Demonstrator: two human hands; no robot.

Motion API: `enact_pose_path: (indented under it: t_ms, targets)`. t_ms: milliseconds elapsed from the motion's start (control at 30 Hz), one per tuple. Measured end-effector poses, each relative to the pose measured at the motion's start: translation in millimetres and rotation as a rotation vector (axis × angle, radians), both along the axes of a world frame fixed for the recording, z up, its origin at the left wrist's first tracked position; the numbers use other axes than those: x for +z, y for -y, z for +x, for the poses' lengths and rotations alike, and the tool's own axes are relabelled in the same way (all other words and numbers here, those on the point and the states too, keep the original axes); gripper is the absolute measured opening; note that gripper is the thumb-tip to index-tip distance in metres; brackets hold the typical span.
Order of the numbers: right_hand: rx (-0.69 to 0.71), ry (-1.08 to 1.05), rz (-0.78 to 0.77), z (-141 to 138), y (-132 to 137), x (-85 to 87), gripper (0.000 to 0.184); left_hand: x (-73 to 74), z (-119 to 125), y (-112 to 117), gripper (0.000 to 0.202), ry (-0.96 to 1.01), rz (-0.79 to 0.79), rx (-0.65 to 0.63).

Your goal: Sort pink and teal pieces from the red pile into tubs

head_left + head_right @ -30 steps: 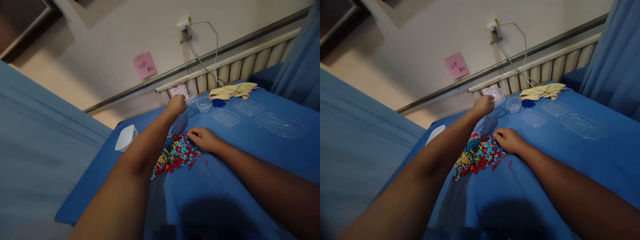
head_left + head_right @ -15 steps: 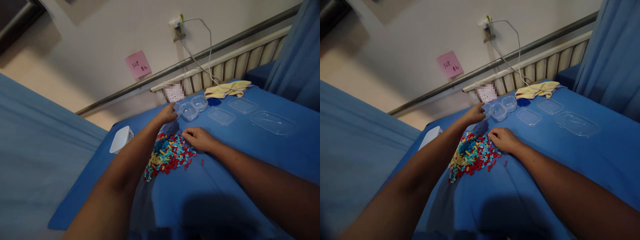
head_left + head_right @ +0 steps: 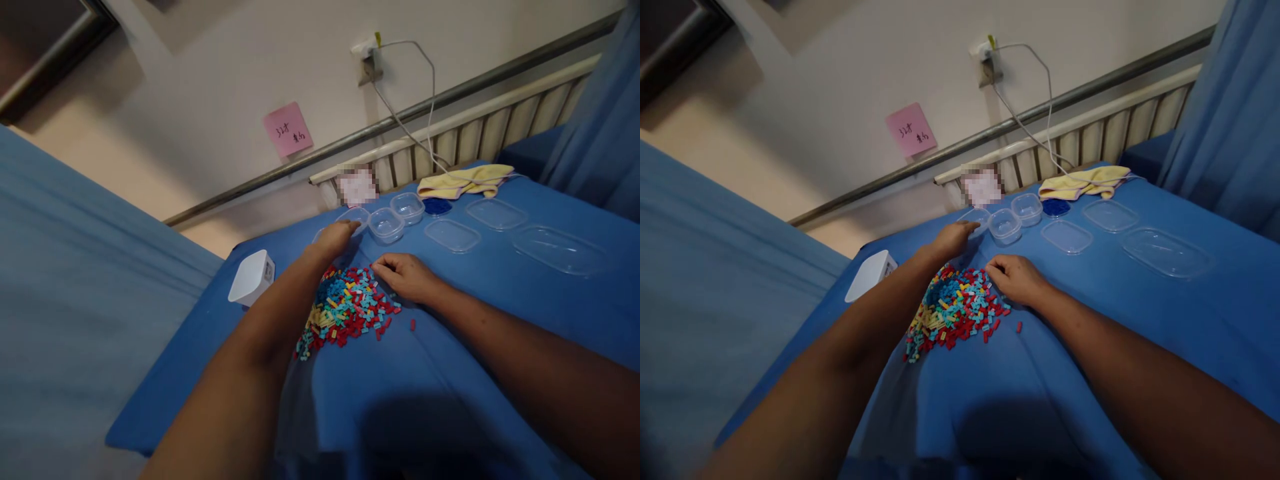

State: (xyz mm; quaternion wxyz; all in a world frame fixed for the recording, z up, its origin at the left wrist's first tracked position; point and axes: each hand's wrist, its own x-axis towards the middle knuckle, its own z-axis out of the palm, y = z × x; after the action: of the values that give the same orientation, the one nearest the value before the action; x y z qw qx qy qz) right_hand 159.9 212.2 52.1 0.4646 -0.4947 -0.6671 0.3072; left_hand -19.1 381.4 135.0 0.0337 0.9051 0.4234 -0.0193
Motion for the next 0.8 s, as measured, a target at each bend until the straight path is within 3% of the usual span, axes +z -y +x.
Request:
enact_pose_path:
  t_ms: [133,267,367,500,567,667,800]
  targets:
    - [0.01,0.003,-0.004,0.1,-0.8,-0.9,0.031,-2.2,13.8,-6.7,0.065,0.182,0.009,0.087]
    - [0.012,-0.002,-0.014,0.9,-0.9,-0.8,0.031,9.8,12.1,-5.2,0.056,0.283,0.093,0.181]
    - [0.008,0.017,-0.028,1.0,-0.2,1.7,0.03,25.7,-10.1,2.0,0.051,0.129,0.106,0.213]
    - [0.005,0.034,-0.034,0.4,0.5,5.3,0.029,39.7,-45.8,15.6,0.082,-0.194,-0.108,0.221]
    - [0.001,0.049,-0.04,0.1,0.7,5.8,0.028,39.4,-55.9,20.0,0.082,-0.282,-0.149,0.228]
    - [-0.013,0.067,-0.041,-0.1,0.7,5.1,0.028,33.2,-58.4,20.6,0.062,-0.301,-0.012,0.272]
    - [-0.02,0.046,-0.038,-0.5,0.2,4.0,0.03,27.8,-47.9,20.4,0.055,-0.201,0.182,0.306]
